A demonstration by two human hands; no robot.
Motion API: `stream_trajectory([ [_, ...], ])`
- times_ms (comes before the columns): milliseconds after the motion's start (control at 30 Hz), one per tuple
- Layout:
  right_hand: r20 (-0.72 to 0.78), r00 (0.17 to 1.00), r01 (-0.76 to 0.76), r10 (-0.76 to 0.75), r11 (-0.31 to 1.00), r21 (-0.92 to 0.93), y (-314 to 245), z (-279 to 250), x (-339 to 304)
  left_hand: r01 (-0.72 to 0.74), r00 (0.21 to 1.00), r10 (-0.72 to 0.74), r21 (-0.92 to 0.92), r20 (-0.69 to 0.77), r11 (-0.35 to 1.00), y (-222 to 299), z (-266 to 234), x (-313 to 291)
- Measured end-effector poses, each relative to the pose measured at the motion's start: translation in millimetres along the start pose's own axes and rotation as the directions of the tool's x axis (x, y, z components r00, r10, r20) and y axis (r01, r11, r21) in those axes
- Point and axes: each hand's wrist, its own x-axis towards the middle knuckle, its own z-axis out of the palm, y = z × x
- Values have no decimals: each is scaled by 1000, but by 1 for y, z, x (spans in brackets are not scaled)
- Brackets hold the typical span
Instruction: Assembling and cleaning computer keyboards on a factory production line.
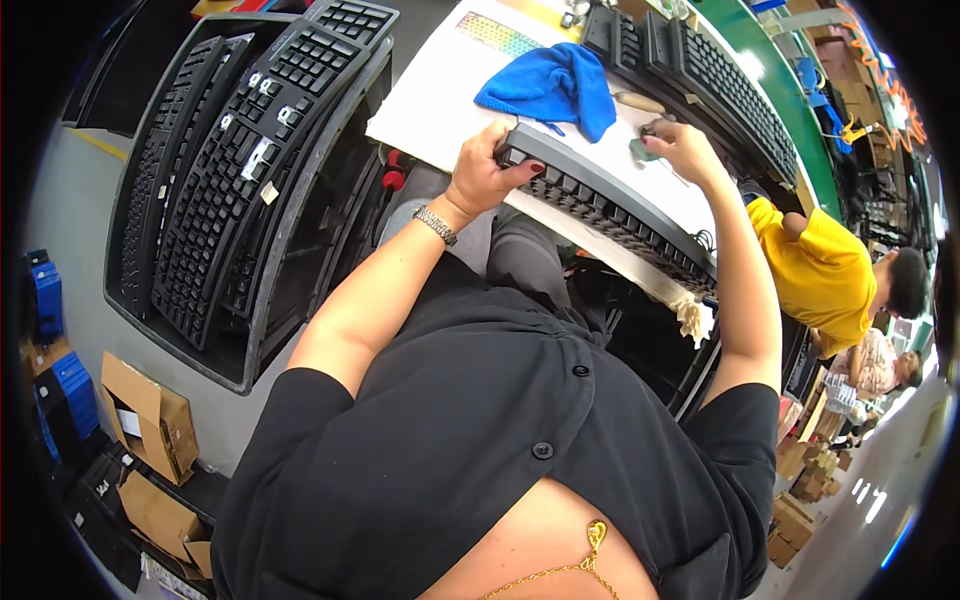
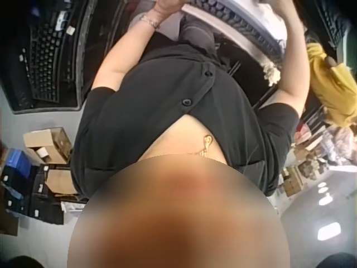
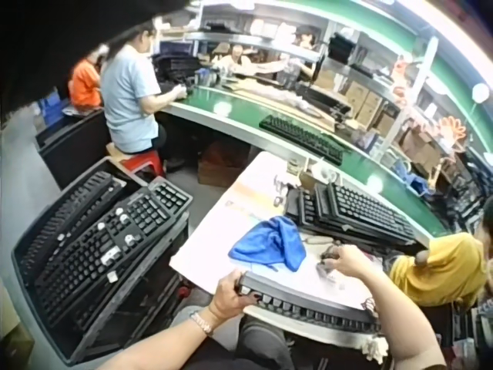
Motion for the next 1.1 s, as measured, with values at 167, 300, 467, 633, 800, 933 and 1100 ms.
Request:
stream_trajectory([
  [167,-161,924,-358,346,932,-50,-28,-16,29,25,1000,-25,-2,12,1000,-5,-3,-4],
  [300,-280,898,-370,339,927,-65,5,16,43,16,999,-15,-37,31,999,-1,2,1],
  [467,-230,946,-218,230,973,77,-5,-5,23,35,998,-35,4,56,999,-6,0,-2],
  [633,-265,955,253,-135,837,486,-74,-31,-67,17,1000,-17,19,12,1000,-2,-1,-1],
  [800,-293,857,499,-424,825,266,-120,-17,-142,8,1000,-8,0,9,1000,0,0,1],
  [933,-325,802,559,-501,821,114,-127,-4,-145,27,999,-27,-2,19,1000,-2,1,1],
  [1100,-352,734,625,-580,780,18,-144,4,-133,44,999,-44,9,9,999,-4,2,0],
])
